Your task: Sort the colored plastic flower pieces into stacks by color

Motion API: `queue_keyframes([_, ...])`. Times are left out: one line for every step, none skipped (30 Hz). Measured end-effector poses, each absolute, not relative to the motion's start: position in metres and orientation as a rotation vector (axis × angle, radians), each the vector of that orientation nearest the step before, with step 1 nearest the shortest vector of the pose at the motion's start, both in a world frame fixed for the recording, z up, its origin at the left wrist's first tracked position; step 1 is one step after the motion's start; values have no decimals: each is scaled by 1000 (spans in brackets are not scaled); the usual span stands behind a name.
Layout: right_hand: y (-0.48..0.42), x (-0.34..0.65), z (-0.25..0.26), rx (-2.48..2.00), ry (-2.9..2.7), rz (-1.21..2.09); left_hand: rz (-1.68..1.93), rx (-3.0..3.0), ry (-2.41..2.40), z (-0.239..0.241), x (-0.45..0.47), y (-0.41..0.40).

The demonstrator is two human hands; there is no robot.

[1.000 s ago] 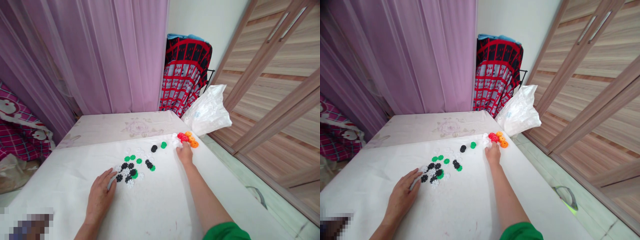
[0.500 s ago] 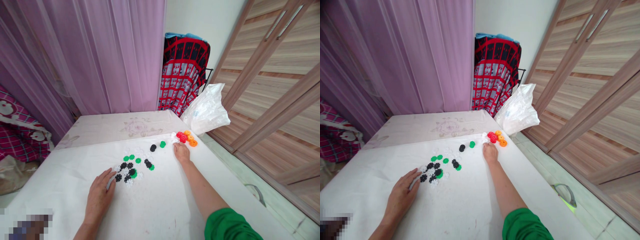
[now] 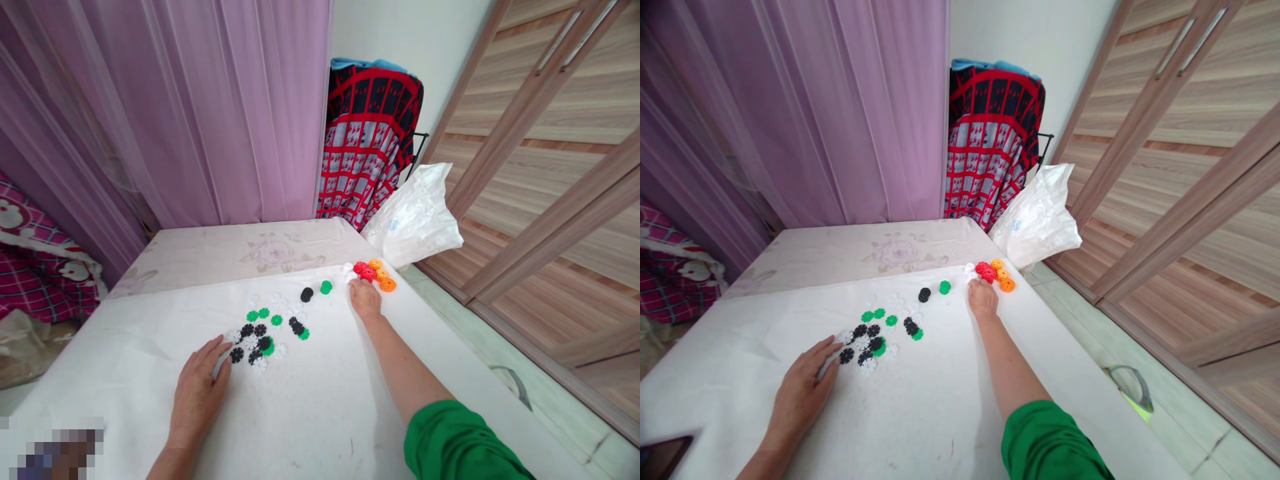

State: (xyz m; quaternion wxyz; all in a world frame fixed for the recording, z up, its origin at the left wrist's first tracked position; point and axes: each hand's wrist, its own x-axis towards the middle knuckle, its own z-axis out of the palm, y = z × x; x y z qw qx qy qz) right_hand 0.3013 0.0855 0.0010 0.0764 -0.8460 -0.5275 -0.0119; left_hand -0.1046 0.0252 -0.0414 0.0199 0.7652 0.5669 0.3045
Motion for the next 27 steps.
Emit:
queue_keyframes([85,301,0,-2537,-1578,-41,941,2376,1757,-42,-105,25])
queue_keyframes([84,301,-1,-2537,-1576,-49,938,2373,1759,-42,-105,25])
queue_keyframes([83,300,-2,-2532,-1582,-58,933,2369,1764,-42,-105,25])
queue_keyframes([82,300,-4,-2518,-1599,-68,929,2364,1769,-43,-105,25])
queue_keyframes([81,299,-6,-2498,-1626,-80,922,2360,1774,-43,-105,25])
queue_keyframes([80,299,-7,-2475,-1660,-89,916,2358,1776,-43,-105,25])
queue_keyframes([80,299,-8,-2455,-1695,-97,913,2356,1778,-44,-105,25])
queue_keyframes([80,298,-8,-2442,-1724,-100,913,2355,1779,-44,-105,25])
queue_keyframes([81,297,-8,-2439,-1743,-99,913,2354,1780,-44,-105,25])
queue_keyframes([81,297,-8,-2445,-1749,-96,915,2353,1782,-44,-105,25])
queue_keyframes([82,296,-7,-2455,-1751,-91,920,2352,1783,-43,-105,25])
queue_keyframes([83,295,-6,-2466,-1747,-85,924,2353,1783,-43,-105,25])
queue_keyframes([84,295,-6,-2479,-1738,-82,929,2355,1781,-43,-104,25])
queue_keyframes([85,294,-5,-2492,-1725,-82,933,2358,1778,-42,-104,25])
queue_keyframes([86,293,-6,-2502,-1710,-87,938,2359,1777,-42,-104,25])
queue_keyframes([86,293,-6,-2509,-1695,-97,942,2358,1777,-42,-103,25])
queue_keyframes([86,292,-7,-2514,-1682,-108,946,2356,1780,-42,-103,25])
queue_keyframes([86,292,-7,-2516,-1671,-118,951,2355,1782,-42,-103,25])
queue_keyframes([86,292,-8,-2517,-1663,-122,955,2356,1782,-43,-103,25])
queue_keyframes([86,292,-8,-2520,-1658,-123,960,2358,1780,-43,-103,25])
queue_keyframes([86,292,-8,-2523,-1652,-121,963,2364,1776,-43,-103,25])
queue_keyframes([86,291,-8,-2528,-1645,-118,966,2371,1772,-43,-103,25])
queue_keyframes([85,291,-8,-2533,-1637,-115,967,2378,1766,-44,-104,26])
queue_keyframes([85,291,-7,-2539,-1627,-115,967,2384,1761,-44,-104,26])
queue_keyframes([84,291,-7,-2542,-1617,-115,964,2387,1758,-44,-104,26])
queue_keyframes([83,290,-7,-2542,-1606,-116,960,2386,1759,-43,-104,26])
queue_keyframes([82,290,-7,-2536,-1594,-117,956,2381,1763,-43,-104,26])
